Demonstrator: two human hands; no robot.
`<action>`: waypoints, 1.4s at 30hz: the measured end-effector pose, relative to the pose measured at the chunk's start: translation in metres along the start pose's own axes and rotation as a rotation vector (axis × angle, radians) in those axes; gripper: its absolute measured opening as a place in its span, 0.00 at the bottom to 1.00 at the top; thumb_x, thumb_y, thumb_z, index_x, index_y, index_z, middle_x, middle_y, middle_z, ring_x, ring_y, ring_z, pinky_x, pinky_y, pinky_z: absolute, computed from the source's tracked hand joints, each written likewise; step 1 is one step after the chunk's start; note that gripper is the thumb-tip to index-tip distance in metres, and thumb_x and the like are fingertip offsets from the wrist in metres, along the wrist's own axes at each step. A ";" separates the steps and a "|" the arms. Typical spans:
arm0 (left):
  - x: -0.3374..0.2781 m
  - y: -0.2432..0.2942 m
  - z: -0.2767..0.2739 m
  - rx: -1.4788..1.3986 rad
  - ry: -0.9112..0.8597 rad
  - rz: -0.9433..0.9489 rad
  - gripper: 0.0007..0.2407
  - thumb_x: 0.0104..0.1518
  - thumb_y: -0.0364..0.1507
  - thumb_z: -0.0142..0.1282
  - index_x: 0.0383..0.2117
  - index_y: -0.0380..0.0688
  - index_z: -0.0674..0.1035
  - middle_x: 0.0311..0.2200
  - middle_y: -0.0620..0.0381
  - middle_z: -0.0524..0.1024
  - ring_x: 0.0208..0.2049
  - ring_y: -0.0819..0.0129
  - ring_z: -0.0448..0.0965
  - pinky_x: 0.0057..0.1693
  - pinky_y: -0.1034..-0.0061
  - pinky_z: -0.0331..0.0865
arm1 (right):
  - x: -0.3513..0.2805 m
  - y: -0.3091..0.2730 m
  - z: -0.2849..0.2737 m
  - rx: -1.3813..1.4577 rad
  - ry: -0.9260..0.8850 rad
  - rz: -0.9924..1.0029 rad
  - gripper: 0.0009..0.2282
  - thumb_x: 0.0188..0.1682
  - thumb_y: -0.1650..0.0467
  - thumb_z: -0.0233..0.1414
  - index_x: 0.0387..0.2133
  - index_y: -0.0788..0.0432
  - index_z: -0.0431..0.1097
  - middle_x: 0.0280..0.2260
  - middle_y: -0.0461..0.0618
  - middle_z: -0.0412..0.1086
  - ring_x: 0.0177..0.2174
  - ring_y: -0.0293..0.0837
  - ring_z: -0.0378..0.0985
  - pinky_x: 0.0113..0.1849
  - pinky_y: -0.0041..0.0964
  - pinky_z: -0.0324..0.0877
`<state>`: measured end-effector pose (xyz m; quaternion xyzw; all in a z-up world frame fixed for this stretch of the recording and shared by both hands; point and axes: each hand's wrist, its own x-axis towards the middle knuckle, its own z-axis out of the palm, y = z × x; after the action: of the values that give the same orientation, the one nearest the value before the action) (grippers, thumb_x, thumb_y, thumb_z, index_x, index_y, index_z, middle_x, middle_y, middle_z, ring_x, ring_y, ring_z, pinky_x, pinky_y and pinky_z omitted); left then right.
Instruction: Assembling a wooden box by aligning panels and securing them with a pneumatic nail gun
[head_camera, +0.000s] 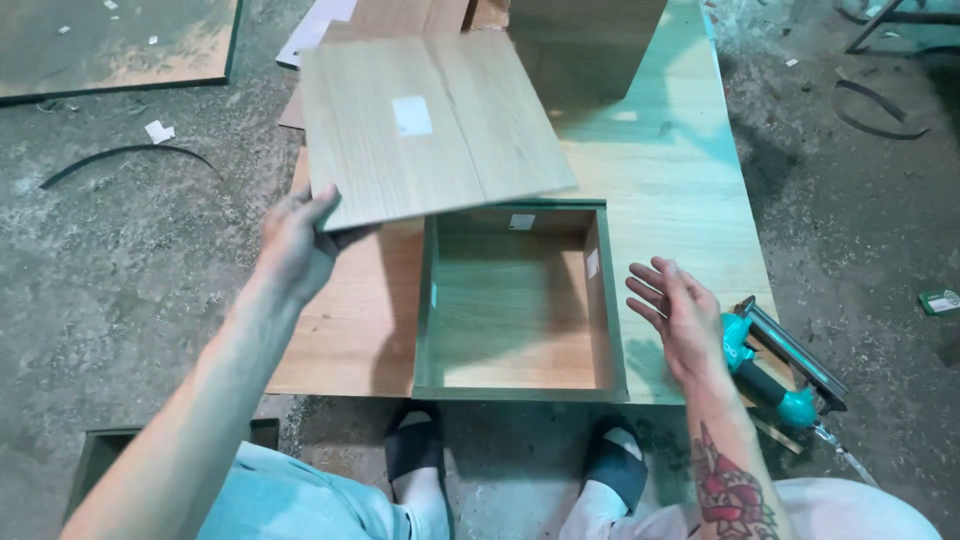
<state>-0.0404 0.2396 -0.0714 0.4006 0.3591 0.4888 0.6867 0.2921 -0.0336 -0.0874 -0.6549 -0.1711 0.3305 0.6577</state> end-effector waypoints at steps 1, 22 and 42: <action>-0.015 -0.004 -0.005 -0.028 -0.013 -0.072 0.14 0.60 0.28 0.58 0.52 0.43 0.77 0.44 0.48 0.82 0.41 0.54 0.86 0.43 0.47 0.84 | -0.002 -0.008 -0.005 0.099 -0.062 0.091 0.27 0.59 0.60 0.46 0.61 0.71 0.57 0.56 0.73 0.66 0.55 0.67 0.71 0.52 0.61 0.70; -0.117 -0.153 -0.036 0.465 -0.192 -0.397 0.22 0.63 0.30 0.58 0.60 0.32 0.68 0.27 0.37 0.80 0.13 0.51 0.81 0.14 0.63 0.75 | 0.016 0.108 -0.024 -0.336 -0.049 -0.006 0.15 0.56 0.73 0.51 0.55 0.68 0.70 0.43 0.56 0.77 0.42 0.45 0.77 0.47 0.44 0.72; -0.140 -0.071 0.014 1.392 -0.486 -0.215 0.48 0.42 0.37 0.74 0.69 0.31 0.55 0.56 0.35 0.63 0.52 0.25 0.74 0.58 0.42 0.73 | 0.029 0.113 -0.016 -1.049 -0.024 -0.048 0.32 0.48 0.53 0.56 0.65 0.51 0.63 0.50 0.58 0.73 0.50 0.59 0.77 0.48 0.54 0.73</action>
<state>-0.0382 0.0883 -0.1150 0.8024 0.4609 -0.0240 0.3783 0.2997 -0.0355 -0.2044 -0.8882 -0.3362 0.1927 0.2468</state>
